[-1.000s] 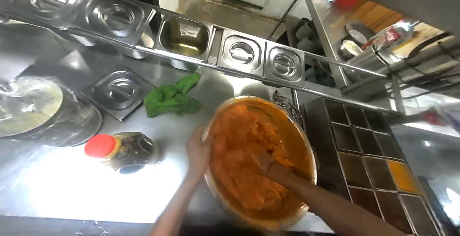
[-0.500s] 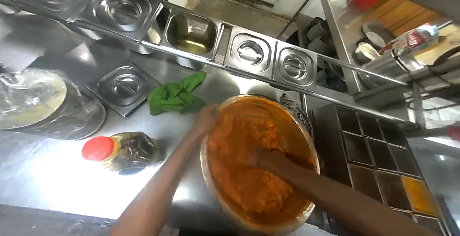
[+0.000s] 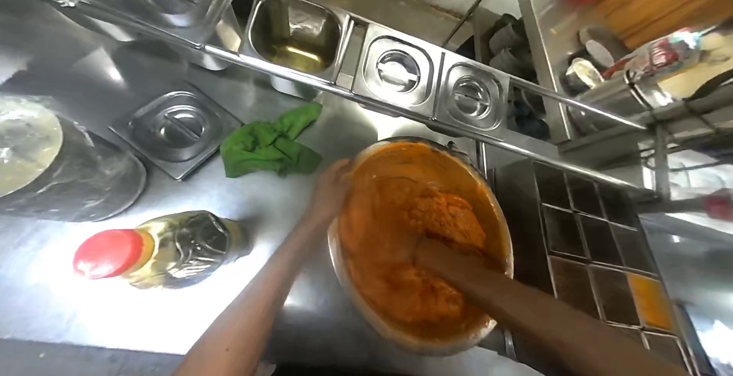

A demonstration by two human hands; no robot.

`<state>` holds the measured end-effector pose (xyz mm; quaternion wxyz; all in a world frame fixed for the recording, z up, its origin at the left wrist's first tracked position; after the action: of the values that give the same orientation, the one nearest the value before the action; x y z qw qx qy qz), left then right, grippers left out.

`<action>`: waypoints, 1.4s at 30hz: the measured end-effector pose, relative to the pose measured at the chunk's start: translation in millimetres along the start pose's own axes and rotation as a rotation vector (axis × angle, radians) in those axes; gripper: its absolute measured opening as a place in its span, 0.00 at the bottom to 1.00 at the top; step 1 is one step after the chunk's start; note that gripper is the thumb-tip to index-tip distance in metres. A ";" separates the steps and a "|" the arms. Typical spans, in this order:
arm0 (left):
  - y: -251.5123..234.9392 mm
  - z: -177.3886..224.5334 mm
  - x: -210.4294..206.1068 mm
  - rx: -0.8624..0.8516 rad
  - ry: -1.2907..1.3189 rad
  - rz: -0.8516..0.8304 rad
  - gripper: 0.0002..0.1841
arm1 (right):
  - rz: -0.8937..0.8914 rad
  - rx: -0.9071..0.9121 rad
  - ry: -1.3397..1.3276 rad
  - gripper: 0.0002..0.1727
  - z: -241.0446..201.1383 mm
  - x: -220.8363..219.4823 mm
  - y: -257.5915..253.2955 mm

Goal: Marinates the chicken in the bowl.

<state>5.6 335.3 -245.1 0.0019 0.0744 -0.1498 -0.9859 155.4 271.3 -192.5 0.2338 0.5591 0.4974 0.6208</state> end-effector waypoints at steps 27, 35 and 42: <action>77.6 -26.6 -15.3 0.034 -0.195 0.268 0.23 | -0.057 -0.021 -0.081 0.25 11.0 -46.4 -31.1; 65.9 -27.0 -12.1 -0.021 -0.089 0.208 0.25 | 0.121 0.301 0.154 0.20 32.1 -44.9 68.0; 64.9 -26.7 0.2 -0.030 0.060 0.284 0.24 | 0.205 -0.059 0.004 0.22 124.8 35.8 -53.5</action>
<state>8.1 265.5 -251.2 0.1467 0.0816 -0.1442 -0.9752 247.3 367.3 -238.0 0.1841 0.5986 0.4196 0.6570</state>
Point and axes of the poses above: each hand's wrist, its own y-axis away from the middle knuckle, its own x-axis out of the back of the hand, z = x × y, the point moved 7 cm from there along -y, towards the middle knuckle, and after that the axes turned 8 degrees about y, right-handed, at the moved point
